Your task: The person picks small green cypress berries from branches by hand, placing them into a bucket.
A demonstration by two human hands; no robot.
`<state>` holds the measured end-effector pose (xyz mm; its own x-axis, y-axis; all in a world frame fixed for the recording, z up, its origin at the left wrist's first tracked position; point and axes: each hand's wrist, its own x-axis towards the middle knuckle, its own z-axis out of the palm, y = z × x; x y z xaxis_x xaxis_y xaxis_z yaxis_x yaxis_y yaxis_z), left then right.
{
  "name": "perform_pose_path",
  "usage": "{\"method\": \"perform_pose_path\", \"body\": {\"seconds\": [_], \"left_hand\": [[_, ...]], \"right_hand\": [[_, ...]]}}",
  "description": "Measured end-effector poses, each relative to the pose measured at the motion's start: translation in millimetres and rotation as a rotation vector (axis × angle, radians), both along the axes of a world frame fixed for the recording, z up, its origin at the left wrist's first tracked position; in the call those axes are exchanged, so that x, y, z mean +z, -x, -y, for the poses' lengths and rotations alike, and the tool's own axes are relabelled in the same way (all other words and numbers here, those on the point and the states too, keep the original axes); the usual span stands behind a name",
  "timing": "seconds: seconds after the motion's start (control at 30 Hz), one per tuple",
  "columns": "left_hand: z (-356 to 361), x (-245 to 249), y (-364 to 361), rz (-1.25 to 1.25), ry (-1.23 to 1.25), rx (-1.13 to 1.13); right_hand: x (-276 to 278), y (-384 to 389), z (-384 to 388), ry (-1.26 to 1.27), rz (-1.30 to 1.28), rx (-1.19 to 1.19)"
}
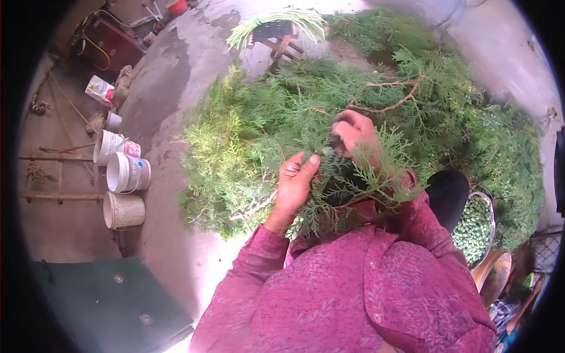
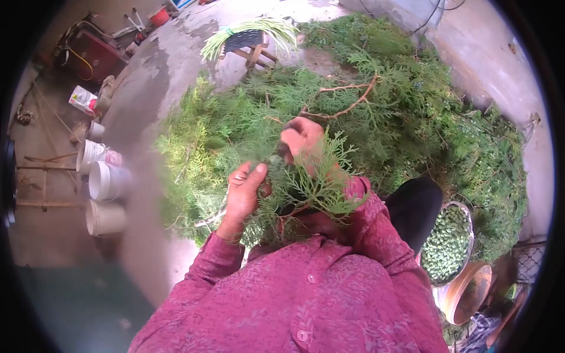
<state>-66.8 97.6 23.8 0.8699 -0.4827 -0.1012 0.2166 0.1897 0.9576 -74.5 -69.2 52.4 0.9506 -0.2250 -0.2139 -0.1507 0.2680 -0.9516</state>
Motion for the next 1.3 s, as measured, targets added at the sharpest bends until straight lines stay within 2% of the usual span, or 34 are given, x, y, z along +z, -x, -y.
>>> {"method": "perform_pose_path", "body": {"seconds": [0.07,0.13,0.2,0.27,0.33,0.4,0.43,0.47,0.53,0.57,0.63,0.67,0.73,0.8,0.87,0.9,1.0,1.03,1.07,1.1,1.17,1.2,1.23,1.27,1.3], "left_hand": [[-3,7,0,-0.084,0.082,0.051],[-6,8,-1,-0.163,0.114,0.089],[-10,0,-4,-0.178,0.164,0.023],[-9,1,-4,-0.18,0.166,0.037],[-7,5,-4,-0.175,0.169,0.05],[-5,8,-4,-0.139,0.137,0.075],[-5,8,-3,-0.138,0.138,0.06],[-6,8,-3,-0.123,0.114,0.068],[-6,6,-1,-0.109,0.095,0.025],[-8,2,-1,-0.09,0.086,0.049],[-8,4,-1,-0.066,0.081,0.044],[-7,9,0,-0.063,0.029,0.059],[-6,14,1,-0.06,-0.029,0.057],[-5,15,1,-0.066,0.013,0.064],[-14,11,-1,-0.113,0.027,0.048],[-15,12,-1,-0.131,0.04,0.124],[-19,29,-11,-0.17,0.06,0.266],[-11,54,-13,-0.267,0.093,0.467],[-10,68,-14,-0.36,0.126,0.672],[-26,64,-20,-0.351,0.117,0.686],[-91,34,-67,-0.163,0.641,-0.106],[-151,-32,-90,-0.149,0.631,-0.09],[-212,-83,-153,-0.01,0.721,-0.37],[-271,-110,-265,0.128,0.797,-0.657],[-241,-77,-195,0.136,0.782,-0.65]], "right_hand": [[-8,-7,11,-0.057,0.014,-0.06],[-4,-8,21,-0.326,0.055,-0.024],[10,0,18,-0.257,-0.016,-0.042],[16,6,14,-0.105,0.085,0.172],[13,13,12,-0.105,0.057,0.237],[16,15,7,0.24,-0.038,0.357],[13,15,5,0.315,0.07,0.379],[13,14,2,0.32,0.069,0.353],[14,15,-3,0.322,0.117,0.484],[7,14,-4,0.331,0.111,0.444],[-13,11,-9,0.65,0.424,0.314],[-15,13,-10,0.658,0.417,0.286],[-18,15,-14,1.034,0.508,0.216],[-18,16,-15,1.005,0.447,0.237],[-21,15,-14,1.318,0.293,0.077],[-34,13,-5,0.946,0.339,0.003],[-19,16,13,0.964,0.471,-0.028],[-5,24,18,0.953,0.475,-0.024],[16,37,23,0.743,0.348,0.148],[28,48,29,0.53,0.223,0.317],[26,69,40,0.3,0.122,0.502],[24,79,44,0.285,0.155,0.481],[21,87,46,0.267,0.187,0.458],[21,94,48,0.254,0.199,0.469],[22,100,50,0.199,0.094,0.386]]}}
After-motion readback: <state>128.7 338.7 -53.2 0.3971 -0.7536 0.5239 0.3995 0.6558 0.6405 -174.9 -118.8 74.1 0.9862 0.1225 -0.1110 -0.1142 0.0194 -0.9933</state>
